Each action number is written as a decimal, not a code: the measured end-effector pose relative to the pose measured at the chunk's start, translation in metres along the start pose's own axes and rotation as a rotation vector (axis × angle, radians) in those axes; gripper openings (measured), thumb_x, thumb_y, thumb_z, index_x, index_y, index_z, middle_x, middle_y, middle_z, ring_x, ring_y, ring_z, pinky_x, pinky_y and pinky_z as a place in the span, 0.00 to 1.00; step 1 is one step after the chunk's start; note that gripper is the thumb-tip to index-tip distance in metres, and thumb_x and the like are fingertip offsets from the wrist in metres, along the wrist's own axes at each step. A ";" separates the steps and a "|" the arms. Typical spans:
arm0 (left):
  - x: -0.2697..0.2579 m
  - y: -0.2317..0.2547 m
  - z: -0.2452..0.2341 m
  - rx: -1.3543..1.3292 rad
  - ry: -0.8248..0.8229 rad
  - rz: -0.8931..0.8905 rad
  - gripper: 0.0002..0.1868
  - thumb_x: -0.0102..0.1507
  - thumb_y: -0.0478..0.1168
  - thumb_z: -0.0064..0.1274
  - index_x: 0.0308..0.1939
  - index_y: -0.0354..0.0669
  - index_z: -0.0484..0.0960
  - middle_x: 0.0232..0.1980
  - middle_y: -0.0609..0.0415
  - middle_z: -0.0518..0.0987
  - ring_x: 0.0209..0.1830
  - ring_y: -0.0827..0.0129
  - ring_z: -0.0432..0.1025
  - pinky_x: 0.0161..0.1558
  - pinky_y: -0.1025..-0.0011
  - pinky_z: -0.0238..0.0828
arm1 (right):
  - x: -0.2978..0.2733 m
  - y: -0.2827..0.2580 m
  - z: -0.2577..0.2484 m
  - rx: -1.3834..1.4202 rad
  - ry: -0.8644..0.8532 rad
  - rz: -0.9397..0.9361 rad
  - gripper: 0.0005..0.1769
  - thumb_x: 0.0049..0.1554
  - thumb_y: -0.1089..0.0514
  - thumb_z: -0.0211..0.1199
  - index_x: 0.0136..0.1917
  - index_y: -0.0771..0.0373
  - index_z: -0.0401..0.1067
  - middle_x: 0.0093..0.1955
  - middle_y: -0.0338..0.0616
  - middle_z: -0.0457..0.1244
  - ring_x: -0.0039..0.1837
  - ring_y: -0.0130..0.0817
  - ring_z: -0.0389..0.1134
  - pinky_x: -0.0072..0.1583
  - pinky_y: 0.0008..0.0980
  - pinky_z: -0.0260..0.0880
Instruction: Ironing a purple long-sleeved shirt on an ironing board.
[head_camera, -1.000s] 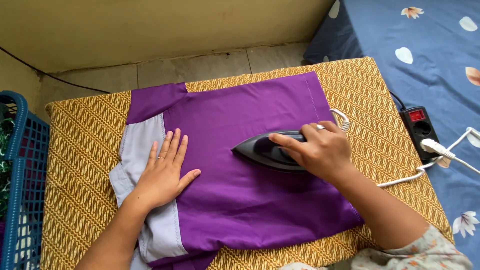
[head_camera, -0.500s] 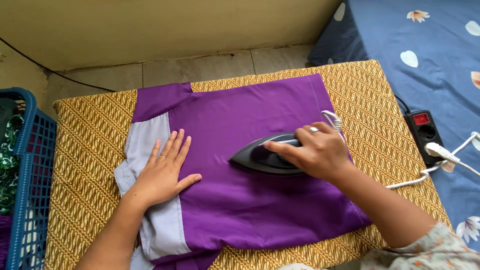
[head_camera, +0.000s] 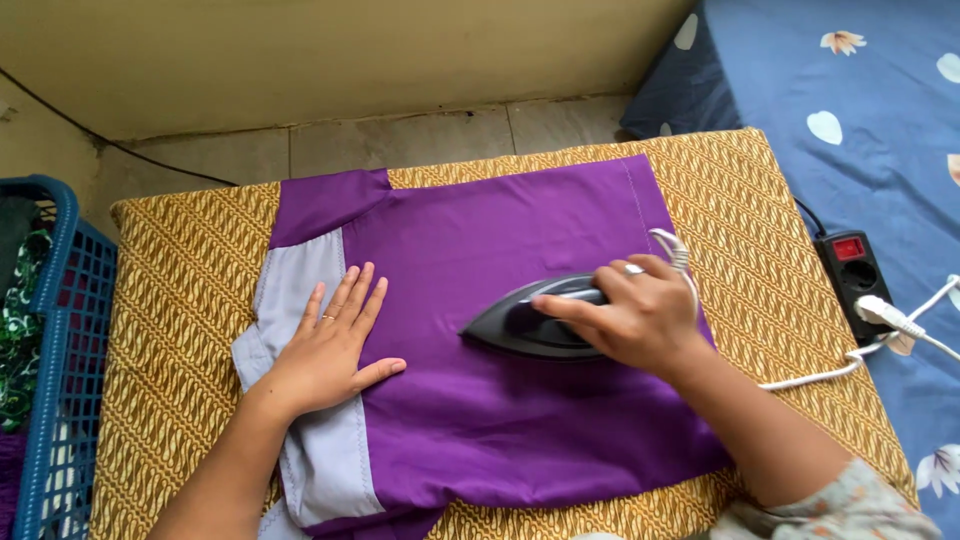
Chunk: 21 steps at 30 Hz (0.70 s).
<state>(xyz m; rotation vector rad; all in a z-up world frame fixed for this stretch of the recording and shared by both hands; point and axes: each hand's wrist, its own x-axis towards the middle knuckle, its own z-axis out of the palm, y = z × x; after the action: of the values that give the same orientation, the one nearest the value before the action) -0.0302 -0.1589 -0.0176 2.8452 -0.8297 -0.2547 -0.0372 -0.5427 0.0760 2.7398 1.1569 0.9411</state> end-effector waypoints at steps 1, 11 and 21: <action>0.001 0.000 0.000 -0.004 0.006 0.001 0.60 0.59 0.73 0.46 0.81 0.42 0.38 0.85 0.44 0.34 0.84 0.55 0.27 0.73 0.51 0.20 | 0.004 -0.004 0.003 -0.006 0.010 -0.006 0.20 0.56 0.43 0.68 0.61 0.21 0.74 0.30 0.32 0.54 0.34 0.30 0.63 0.44 0.35 0.65; 0.001 -0.002 0.006 0.027 0.052 0.022 0.60 0.58 0.74 0.44 0.80 0.44 0.39 0.85 0.45 0.34 0.84 0.56 0.28 0.75 0.50 0.19 | 0.002 0.006 0.002 0.007 0.007 -0.019 0.24 0.55 0.46 0.67 0.63 0.23 0.73 0.32 0.33 0.57 0.36 0.32 0.65 0.44 0.34 0.63; 0.001 -0.005 0.010 0.034 0.106 0.054 0.59 0.59 0.74 0.42 0.80 0.42 0.40 0.84 0.44 0.34 0.84 0.55 0.28 0.75 0.50 0.19 | -0.047 0.066 -0.010 -0.136 -0.041 0.047 0.23 0.48 0.44 0.74 0.57 0.26 0.78 0.32 0.32 0.59 0.35 0.30 0.64 0.45 0.34 0.63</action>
<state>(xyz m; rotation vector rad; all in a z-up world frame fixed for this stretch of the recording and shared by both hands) -0.0290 -0.1562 -0.0284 2.8338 -0.8963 -0.0822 -0.0253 -0.6236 0.0764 2.6753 0.9872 0.9266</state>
